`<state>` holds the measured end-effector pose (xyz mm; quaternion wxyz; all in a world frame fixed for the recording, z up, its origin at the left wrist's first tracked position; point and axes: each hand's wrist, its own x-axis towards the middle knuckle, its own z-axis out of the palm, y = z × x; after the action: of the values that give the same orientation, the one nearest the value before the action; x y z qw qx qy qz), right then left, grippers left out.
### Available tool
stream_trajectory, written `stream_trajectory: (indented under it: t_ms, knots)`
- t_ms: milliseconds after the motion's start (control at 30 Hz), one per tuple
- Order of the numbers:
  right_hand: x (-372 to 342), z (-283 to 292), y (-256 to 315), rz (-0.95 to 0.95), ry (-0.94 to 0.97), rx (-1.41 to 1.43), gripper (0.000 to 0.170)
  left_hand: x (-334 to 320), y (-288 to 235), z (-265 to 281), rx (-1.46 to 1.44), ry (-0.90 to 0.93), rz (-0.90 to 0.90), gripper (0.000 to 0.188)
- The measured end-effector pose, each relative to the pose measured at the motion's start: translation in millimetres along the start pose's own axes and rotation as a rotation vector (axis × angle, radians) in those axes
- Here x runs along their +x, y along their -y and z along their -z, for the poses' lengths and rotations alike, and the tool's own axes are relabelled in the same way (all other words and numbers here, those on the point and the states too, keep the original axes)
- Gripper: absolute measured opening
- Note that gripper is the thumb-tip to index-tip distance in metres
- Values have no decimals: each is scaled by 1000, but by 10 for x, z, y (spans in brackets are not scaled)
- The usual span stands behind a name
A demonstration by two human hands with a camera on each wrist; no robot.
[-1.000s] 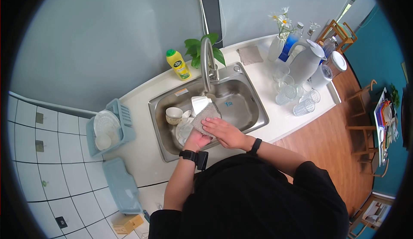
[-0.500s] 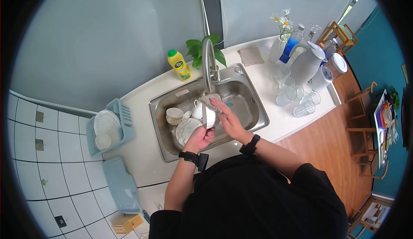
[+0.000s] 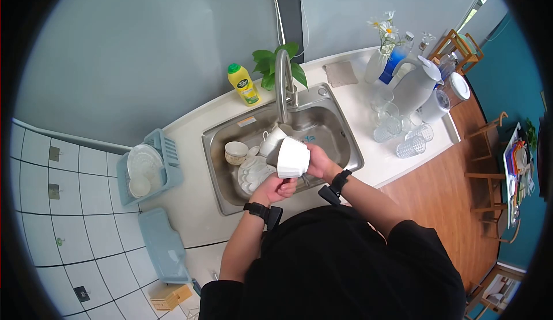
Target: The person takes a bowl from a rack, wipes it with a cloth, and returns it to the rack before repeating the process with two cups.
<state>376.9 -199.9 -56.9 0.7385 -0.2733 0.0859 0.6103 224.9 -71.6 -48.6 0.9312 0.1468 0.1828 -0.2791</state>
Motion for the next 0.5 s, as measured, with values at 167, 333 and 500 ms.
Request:
stream_trajectory:
  t_ms: [167,333,500]
  knots:
    - [39,-35,-46,183,-35,-201,38,26,-24,-151,76,-168,-82,28]
    - [-47,-50,-43,132,-158,-181,37,-63,-56,-198,609,-630,-213,32]
    - [-169,-198,-57,93,-370,-202,35,-29,-53,-405,468,-649,-687,46]
